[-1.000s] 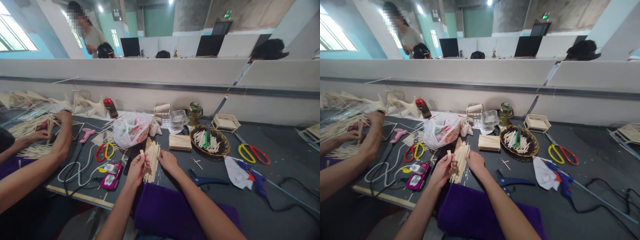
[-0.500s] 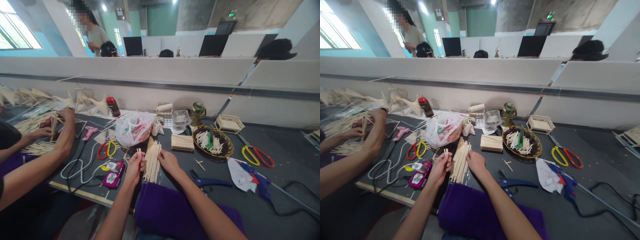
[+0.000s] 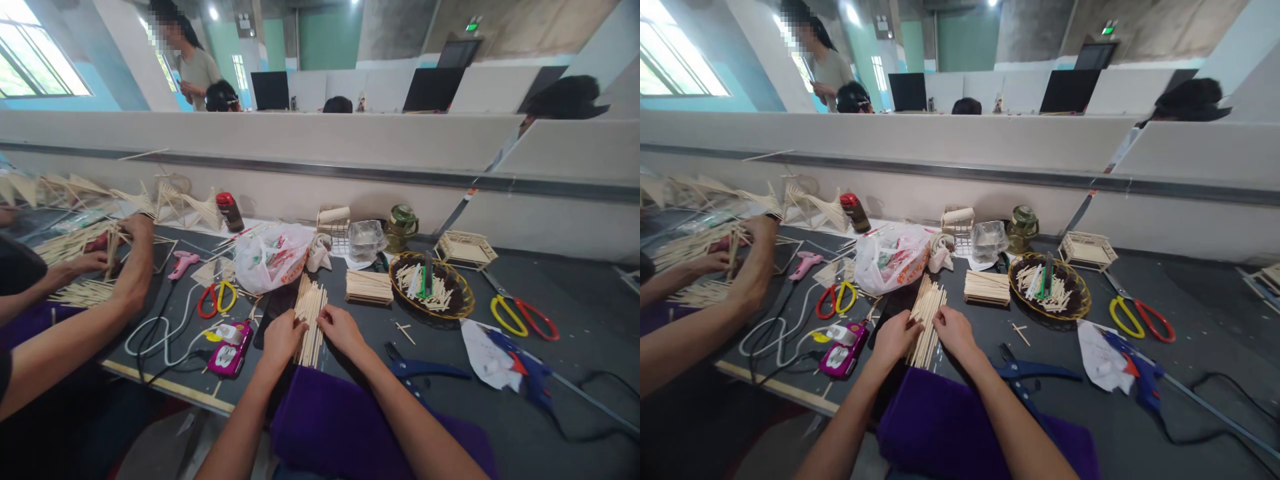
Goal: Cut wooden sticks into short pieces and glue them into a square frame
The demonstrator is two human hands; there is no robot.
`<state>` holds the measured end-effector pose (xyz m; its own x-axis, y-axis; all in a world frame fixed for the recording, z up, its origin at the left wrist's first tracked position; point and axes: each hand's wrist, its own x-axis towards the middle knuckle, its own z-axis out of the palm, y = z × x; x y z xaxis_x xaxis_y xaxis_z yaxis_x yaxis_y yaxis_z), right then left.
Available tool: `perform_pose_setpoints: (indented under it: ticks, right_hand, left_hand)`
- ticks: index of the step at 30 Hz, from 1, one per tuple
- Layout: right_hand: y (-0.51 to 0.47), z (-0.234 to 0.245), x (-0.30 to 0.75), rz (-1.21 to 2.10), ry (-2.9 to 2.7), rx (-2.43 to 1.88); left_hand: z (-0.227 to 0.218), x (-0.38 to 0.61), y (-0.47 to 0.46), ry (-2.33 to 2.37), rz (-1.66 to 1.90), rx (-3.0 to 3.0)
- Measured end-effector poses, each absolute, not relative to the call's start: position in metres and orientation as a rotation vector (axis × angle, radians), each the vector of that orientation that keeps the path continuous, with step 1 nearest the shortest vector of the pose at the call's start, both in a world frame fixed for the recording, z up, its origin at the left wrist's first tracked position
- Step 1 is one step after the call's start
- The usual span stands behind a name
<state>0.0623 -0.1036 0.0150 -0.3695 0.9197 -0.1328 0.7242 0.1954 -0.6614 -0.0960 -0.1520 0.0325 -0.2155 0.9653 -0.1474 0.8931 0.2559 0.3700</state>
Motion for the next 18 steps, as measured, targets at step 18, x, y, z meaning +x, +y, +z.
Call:
perform_pose_setpoints:
  ticks: [18]
  right_hand:
    - [-0.111,0.016,0.081,1.040,-2.069,-1.543]
  left_hand:
    - [0.037,-0.095,-0.143,2.237,0.132,1.763]
